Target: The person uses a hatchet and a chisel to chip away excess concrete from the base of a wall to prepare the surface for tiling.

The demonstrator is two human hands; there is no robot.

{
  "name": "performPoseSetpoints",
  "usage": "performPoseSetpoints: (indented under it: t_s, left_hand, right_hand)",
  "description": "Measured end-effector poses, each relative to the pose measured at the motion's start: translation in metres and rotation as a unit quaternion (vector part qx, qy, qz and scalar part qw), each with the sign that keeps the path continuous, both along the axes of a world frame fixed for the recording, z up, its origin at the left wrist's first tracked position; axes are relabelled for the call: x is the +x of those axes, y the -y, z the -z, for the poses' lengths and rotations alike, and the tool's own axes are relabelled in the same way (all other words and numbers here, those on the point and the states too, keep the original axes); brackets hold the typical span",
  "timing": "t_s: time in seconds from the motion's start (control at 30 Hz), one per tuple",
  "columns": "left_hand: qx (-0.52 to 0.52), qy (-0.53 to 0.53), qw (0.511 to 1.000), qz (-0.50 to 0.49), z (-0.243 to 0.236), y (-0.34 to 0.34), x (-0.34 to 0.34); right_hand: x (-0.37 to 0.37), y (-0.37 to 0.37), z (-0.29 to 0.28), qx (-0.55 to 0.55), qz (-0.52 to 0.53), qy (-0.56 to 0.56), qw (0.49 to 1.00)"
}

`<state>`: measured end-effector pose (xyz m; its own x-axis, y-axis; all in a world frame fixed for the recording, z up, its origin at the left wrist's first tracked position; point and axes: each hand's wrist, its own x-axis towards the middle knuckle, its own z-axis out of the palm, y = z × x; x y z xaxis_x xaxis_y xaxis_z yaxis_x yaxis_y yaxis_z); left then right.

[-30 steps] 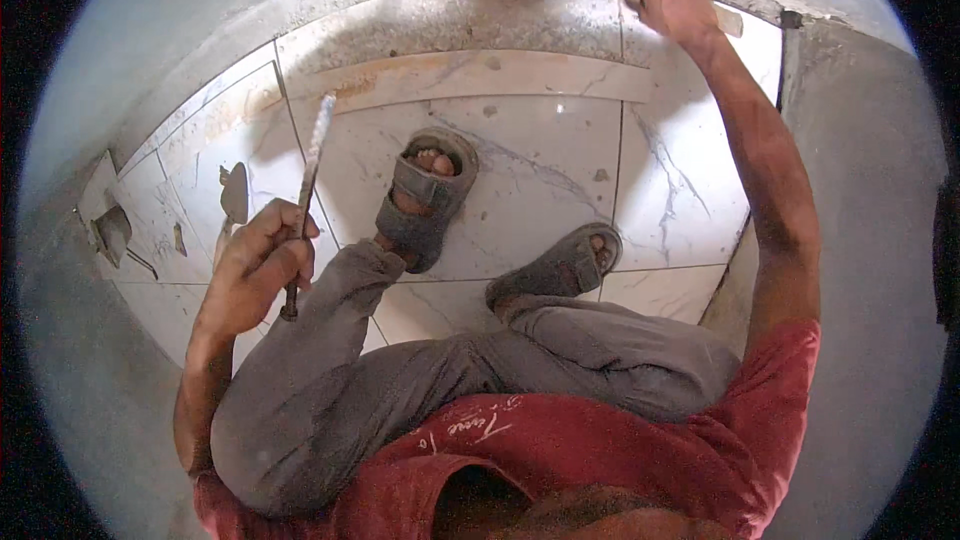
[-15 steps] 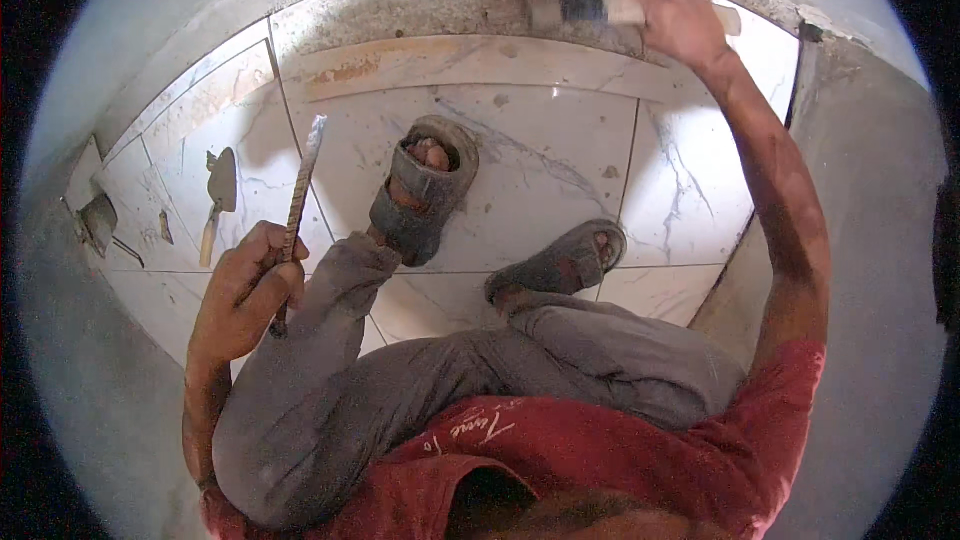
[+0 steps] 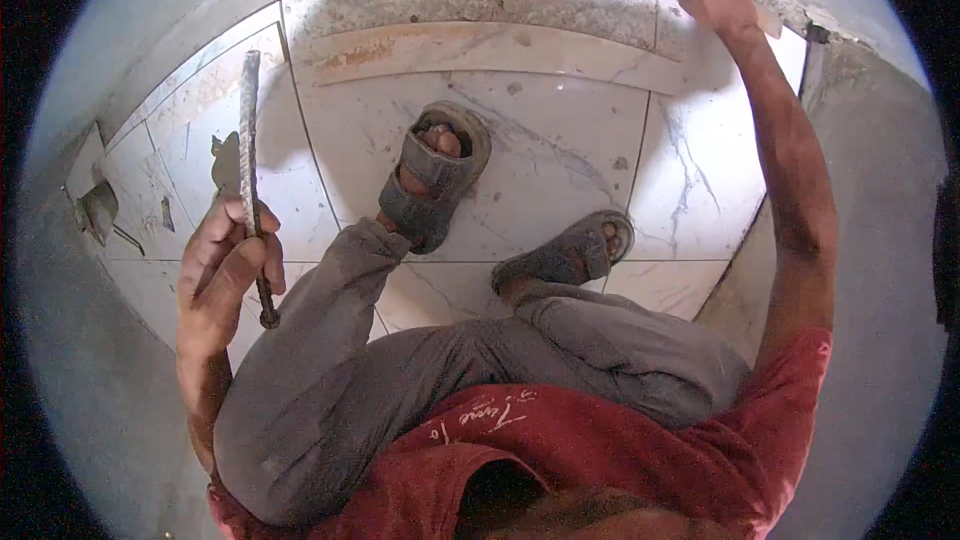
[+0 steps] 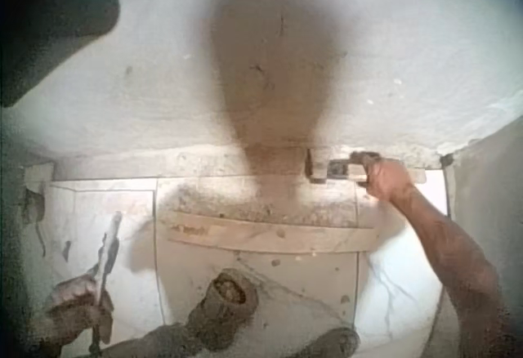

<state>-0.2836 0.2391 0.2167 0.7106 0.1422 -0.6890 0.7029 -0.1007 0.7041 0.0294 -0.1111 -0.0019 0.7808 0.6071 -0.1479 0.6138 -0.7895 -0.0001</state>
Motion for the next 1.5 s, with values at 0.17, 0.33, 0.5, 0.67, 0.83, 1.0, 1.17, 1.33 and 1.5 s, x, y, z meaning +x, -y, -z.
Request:
performPoseSetpoints:
  t_s: [0.17,0.33,0.5,0.67,0.83,1.0,1.17,1.33,1.5]
  left_hand:
    - [-0.005,0.017,0.999,-0.030,-0.001,0.000,0.000]
    - [-0.011,0.058,0.998,-0.034,-0.004,0.003,0.006]
    - [0.008,0.039,0.998,-0.045,-0.008,0.007,0.013]
    - [-0.011,0.066,0.997,-0.033,-0.008,0.009,0.017]
    - [0.010,0.040,0.998,-0.040,-0.008,0.009,0.019]
    - [-0.017,0.067,0.997,-0.031,-0.008,0.010,0.020]
    - [-0.013,0.057,0.997,-0.057,-0.008,0.008,0.022]
    - [-0.030,0.072,0.995,-0.059,-0.008,0.007,0.019]
    - [-0.020,0.057,0.995,-0.078,-0.009,0.006,0.019]
  right_hand:
    - [0.011,0.014,0.009,-0.027,-0.117,0.002,0.993]
    - [0.019,0.013,0.008,-0.039,-0.040,0.007,0.998]
    - [0.005,-0.006,-0.005,-0.030,-0.175,-0.029,0.984]
    - [-0.006,-0.030,-0.024,-0.078,-0.021,-0.083,0.993]
    - [-0.015,-0.035,-0.032,-0.076,-0.134,-0.094,0.984]
    - [-0.015,-0.037,-0.026,0.001,-0.074,0.052,0.996]
    - [-0.015,-0.045,-0.031,0.098,-0.342,0.078,0.931]
    - [-0.010,-0.060,-0.043,-0.223,0.107,-0.217,0.945]
    - [-0.012,-0.058,-0.032,-0.020,-0.182,-0.055,0.982]
